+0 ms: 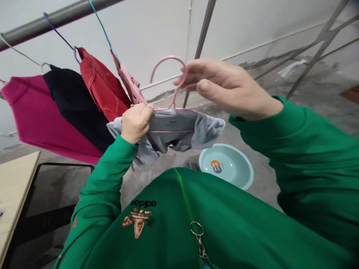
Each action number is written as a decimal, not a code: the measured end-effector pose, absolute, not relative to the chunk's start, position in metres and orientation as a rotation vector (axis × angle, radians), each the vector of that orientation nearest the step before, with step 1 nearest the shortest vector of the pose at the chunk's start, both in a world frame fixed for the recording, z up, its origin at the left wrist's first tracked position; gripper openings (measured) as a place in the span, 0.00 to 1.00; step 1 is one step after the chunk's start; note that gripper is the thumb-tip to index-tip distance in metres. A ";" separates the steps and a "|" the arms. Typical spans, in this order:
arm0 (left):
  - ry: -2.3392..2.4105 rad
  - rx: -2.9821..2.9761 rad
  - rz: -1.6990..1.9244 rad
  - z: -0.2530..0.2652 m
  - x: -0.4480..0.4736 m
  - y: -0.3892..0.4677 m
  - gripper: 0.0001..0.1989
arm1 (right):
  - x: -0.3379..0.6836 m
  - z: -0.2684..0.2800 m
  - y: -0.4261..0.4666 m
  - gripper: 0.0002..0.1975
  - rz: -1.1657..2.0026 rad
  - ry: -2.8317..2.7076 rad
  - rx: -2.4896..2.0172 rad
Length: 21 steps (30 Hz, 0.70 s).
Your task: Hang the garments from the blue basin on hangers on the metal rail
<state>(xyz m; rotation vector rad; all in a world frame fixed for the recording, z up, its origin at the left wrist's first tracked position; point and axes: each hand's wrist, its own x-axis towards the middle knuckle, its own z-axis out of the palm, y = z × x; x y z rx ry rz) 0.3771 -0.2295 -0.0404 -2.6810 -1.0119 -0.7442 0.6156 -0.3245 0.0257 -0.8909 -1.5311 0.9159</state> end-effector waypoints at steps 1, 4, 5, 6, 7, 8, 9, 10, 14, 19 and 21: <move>-0.978 -2.712 -0.725 -0.042 0.382 -0.230 0.16 | 0.606 0.029 -0.321 0.07 0.967 -1.541 -0.855; -0.942 -2.791 -0.706 -0.040 0.387 -0.230 0.16 | 0.588 0.027 -0.312 0.19 1.102 -1.500 -0.664; -0.950 -2.800 -0.725 -0.037 0.385 -0.230 0.15 | 0.585 0.026 -0.311 0.21 1.127 -1.470 -0.605; -0.966 -2.789 -0.761 -0.035 0.381 -0.230 0.15 | 0.584 0.025 -0.309 0.22 1.142 -1.436 -0.567; -0.992 -2.756 -0.812 -0.032 0.377 -0.230 0.16 | 0.583 0.025 -0.308 0.21 1.148 -1.397 -0.551; -1.030 -2.703 -0.870 -0.031 0.371 -0.232 0.18 | 0.583 0.025 -0.307 0.21 1.142 -1.352 -0.548; -1.079 -2.639 -0.926 -0.032 0.367 -0.235 0.20 | 0.583 0.026 -0.307 0.21 1.128 -1.303 -0.547; -1.136 -2.576 -0.970 -0.034 0.363 -0.238 0.22 | 0.582 0.028 -0.306 0.21 1.110 -1.265 -0.547; -1.353 -2.489 -1.008 -0.062 0.369 -0.250 0.21 | 0.579 0.034 -0.307 0.22 1.045 -1.234 -0.549; -1.421 -2.545 -0.939 -0.087 0.395 -0.244 0.03 | 0.577 0.038 -0.312 0.21 0.927 -1.251 -0.513; -1.342 -2.605 -0.914 -0.084 0.395 -0.240 0.02 | 0.579 0.037 -0.311 0.22 0.858 -1.265 -0.587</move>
